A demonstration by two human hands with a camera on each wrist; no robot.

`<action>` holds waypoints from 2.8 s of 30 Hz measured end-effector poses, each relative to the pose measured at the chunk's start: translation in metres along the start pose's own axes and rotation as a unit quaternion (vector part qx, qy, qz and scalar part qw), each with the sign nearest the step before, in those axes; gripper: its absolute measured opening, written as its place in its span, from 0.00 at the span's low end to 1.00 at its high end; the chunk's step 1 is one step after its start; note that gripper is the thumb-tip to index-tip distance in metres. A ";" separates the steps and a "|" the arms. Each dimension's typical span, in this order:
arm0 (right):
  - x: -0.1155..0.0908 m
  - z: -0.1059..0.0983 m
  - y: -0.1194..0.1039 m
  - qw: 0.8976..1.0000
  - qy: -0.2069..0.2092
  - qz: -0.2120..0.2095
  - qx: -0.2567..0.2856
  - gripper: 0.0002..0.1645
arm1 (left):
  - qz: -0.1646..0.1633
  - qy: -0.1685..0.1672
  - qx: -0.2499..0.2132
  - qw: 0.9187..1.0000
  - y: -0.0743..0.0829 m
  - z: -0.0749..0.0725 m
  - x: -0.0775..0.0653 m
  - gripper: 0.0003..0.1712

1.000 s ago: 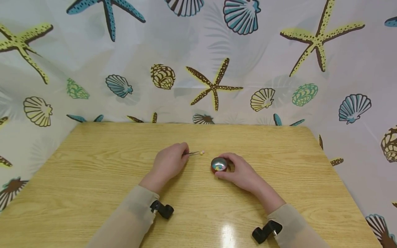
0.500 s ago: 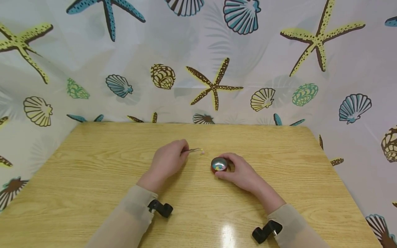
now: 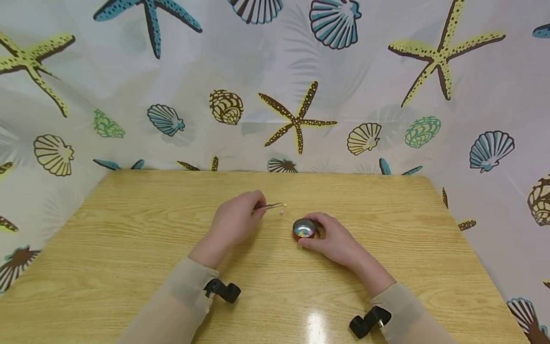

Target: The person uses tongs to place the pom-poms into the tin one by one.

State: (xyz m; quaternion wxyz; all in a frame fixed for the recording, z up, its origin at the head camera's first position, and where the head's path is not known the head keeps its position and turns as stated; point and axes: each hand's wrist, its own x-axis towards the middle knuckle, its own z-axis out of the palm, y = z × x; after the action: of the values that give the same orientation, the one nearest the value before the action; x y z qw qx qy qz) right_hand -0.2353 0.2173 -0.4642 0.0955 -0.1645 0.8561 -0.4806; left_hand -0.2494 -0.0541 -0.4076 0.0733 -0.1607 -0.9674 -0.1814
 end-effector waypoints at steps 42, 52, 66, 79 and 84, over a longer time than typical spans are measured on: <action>0.000 0.000 -0.001 1.000 0.002 0.007 -0.005 0.37 | 0.094 -0.039 0.016 0.995 0.032 0.005 -0.008 0.03; -0.001 0.000 -0.002 1.000 0.001 -0.002 -0.002 0.35 | 0.098 -0.045 0.016 0.994 0.031 0.007 -0.009 0.03; -0.001 0.000 -0.001 1.000 0.002 0.002 -0.002 0.36 | 0.108 -0.043 0.019 0.993 0.031 0.008 -0.010 0.04; 0.000 0.000 0.000 1.000 0.004 -0.003 -0.013 0.36 | 0.113 -0.047 0.020 0.992 0.031 0.008 -0.010 0.07; 0.000 0.000 -0.001 1.000 0.004 -0.004 -0.018 0.36 | 0.103 -0.046 0.018 0.993 0.031 0.007 -0.010 0.04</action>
State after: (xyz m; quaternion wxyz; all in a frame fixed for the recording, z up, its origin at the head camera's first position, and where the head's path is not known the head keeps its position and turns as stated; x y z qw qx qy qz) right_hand -0.2352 0.2167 -0.4636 0.0870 -0.1672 0.8645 -0.4660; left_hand -0.2296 -0.0270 -0.4057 0.0495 -0.2661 -0.9512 -0.1479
